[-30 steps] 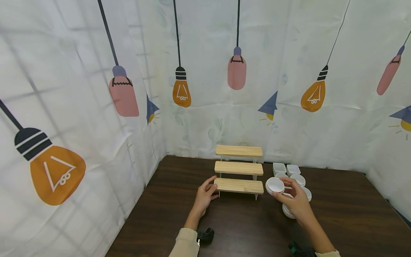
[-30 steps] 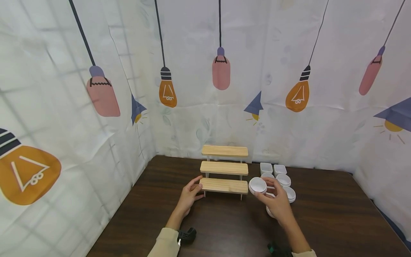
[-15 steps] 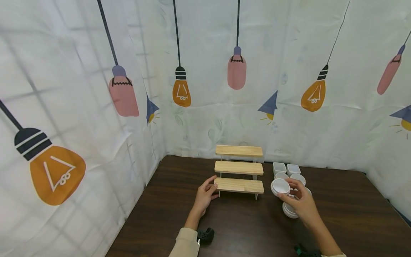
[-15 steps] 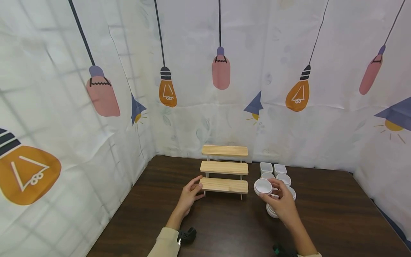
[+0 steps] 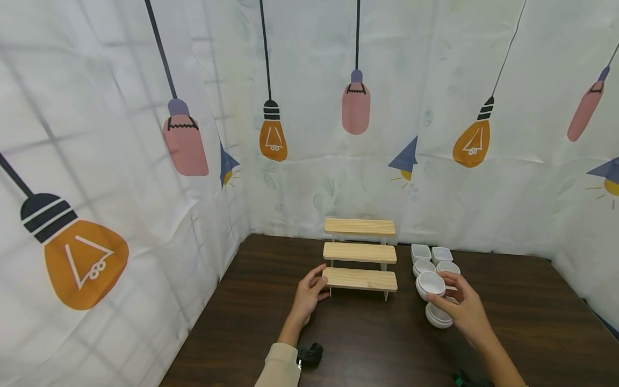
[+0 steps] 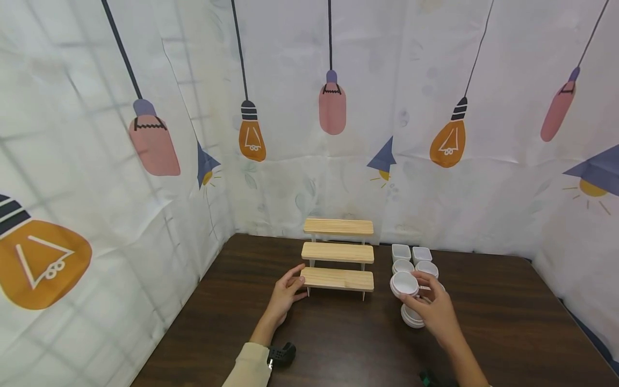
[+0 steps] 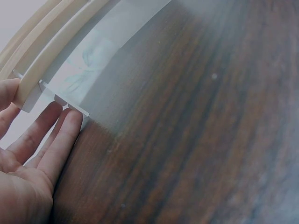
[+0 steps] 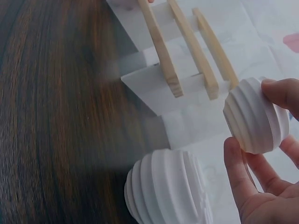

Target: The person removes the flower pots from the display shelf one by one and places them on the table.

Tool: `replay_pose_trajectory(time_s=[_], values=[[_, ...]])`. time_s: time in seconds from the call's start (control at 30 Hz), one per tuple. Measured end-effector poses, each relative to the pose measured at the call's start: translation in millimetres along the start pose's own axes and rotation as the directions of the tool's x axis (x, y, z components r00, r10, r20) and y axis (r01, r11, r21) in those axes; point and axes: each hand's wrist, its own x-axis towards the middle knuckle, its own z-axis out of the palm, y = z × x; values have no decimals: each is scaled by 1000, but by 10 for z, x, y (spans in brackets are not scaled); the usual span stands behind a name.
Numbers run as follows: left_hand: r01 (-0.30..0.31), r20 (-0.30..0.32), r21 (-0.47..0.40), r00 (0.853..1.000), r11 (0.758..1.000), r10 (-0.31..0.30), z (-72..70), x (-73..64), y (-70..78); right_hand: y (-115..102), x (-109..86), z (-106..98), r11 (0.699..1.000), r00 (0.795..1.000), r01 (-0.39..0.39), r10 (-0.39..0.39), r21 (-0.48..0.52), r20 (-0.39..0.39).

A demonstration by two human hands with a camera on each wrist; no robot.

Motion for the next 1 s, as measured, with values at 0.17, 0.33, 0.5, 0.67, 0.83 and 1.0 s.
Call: replay_pose_trajectory(time_s=[0.17, 0.33, 0.5, 0.67, 0.83, 1.0], values=[[0, 3, -2, 1000, 1000, 0, 1, 1, -4, 34, -14, -68, 1000, 1000, -4, 4, -4, 9], [-2, 5, -4, 1000, 1000, 2, 0, 2, -5, 54, -27, -149, 1000, 1000, -16, 17, -27, 23], [-2, 6, -5, 1000, 1000, 2, -3, 4, -9, 95, -41, -212, 997, 999, -25, 26, -70, 23], [3, 6, -8, 1000, 1000, -3, -1, 5, -7, 116, -68, -278, 996, 999, -47, 48, -74, 12], [5, 4, -7, 1000, 1000, -5, 2, 2, -1, 138, -88, -363, 992, 997, -71, 69, -103, -16], [2, 5, -1, 1000, 1000, -2, 2, -3, 4, 164, -105, -444, 987, 995, -98, 96, -131, -19]])
